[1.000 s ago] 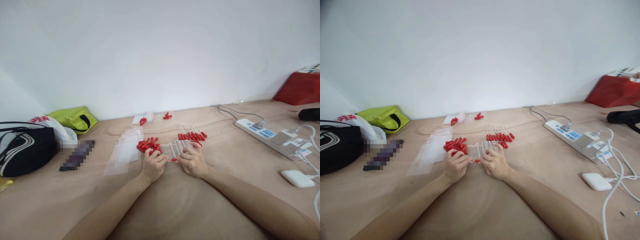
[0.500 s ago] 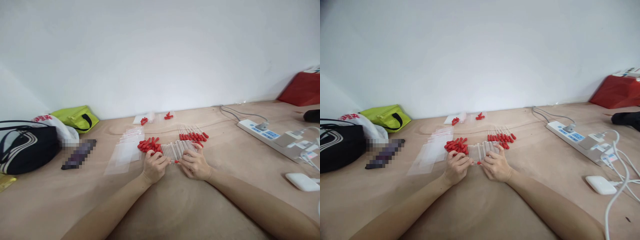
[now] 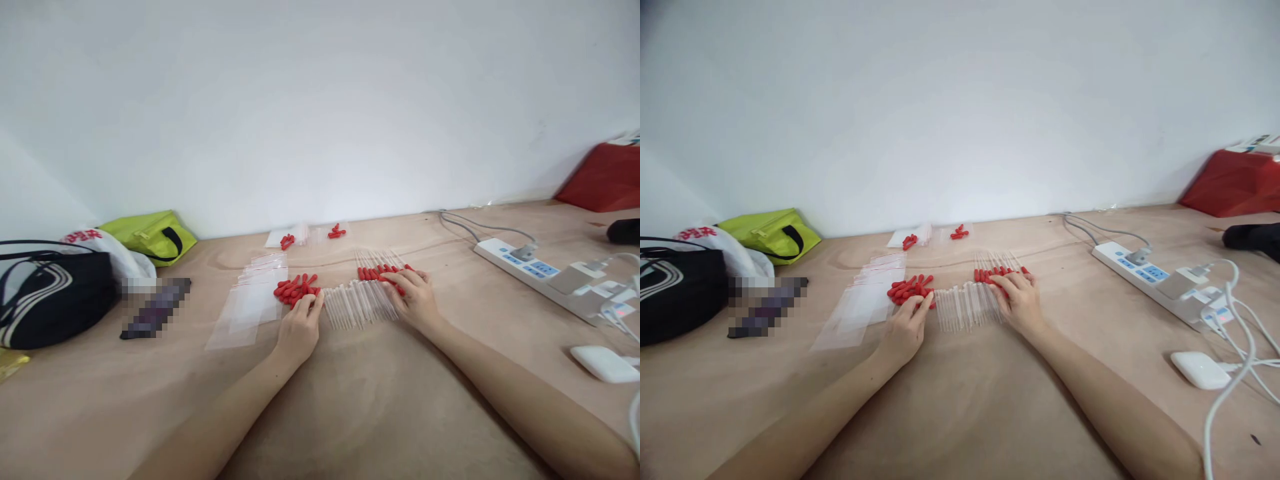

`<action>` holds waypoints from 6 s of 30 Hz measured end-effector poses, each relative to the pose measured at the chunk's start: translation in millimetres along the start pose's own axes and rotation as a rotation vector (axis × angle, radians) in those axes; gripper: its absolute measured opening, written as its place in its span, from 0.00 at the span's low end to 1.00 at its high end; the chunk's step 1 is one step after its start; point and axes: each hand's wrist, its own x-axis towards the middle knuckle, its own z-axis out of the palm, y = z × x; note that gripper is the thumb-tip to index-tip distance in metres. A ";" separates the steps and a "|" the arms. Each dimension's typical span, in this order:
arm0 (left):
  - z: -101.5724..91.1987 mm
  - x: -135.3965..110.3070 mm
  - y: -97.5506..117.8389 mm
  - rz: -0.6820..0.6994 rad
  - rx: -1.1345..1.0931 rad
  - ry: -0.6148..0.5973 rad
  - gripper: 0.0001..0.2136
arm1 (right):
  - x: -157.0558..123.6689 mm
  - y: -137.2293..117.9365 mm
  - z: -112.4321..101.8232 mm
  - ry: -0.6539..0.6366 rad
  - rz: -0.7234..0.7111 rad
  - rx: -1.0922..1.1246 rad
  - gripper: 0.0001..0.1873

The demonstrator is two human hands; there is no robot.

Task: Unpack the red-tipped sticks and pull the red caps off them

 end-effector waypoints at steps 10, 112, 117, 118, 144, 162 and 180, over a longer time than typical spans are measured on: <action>9.6 15.2 4.6 0.068 -0.083 0.053 0.15 | 6.1 31.5 -20.1 -0.176 0.463 -0.158 0.13; -3.2 11.7 -8.2 0.038 -0.247 0.177 0.07 | -10.8 -12.8 2.1 -0.051 -0.159 0.024 0.07; 3.7 6.6 -11.6 0.007 -0.245 0.186 0.11 | -3.6 7.1 0.7 0.022 0.013 0.272 0.10; 5.1 6.6 -11.2 -0.006 -0.235 0.193 0.14 | -2.7 11.9 0.3 0.045 0.064 0.273 0.11; 15.8 25.9 6.3 0.253 -0.313 0.088 0.07 | 0.0 27.7 -15.3 -0.204 0.431 -0.106 0.12; 9.1 26.7 6.9 0.167 -0.396 0.030 0.13 | 9.1 32.3 -8.4 -0.187 0.425 -0.190 0.13; 3.6 21.6 -3.3 0.009 -0.224 0.128 0.09 | 45.2 23.8 17.6 -0.222 0.485 -0.338 0.12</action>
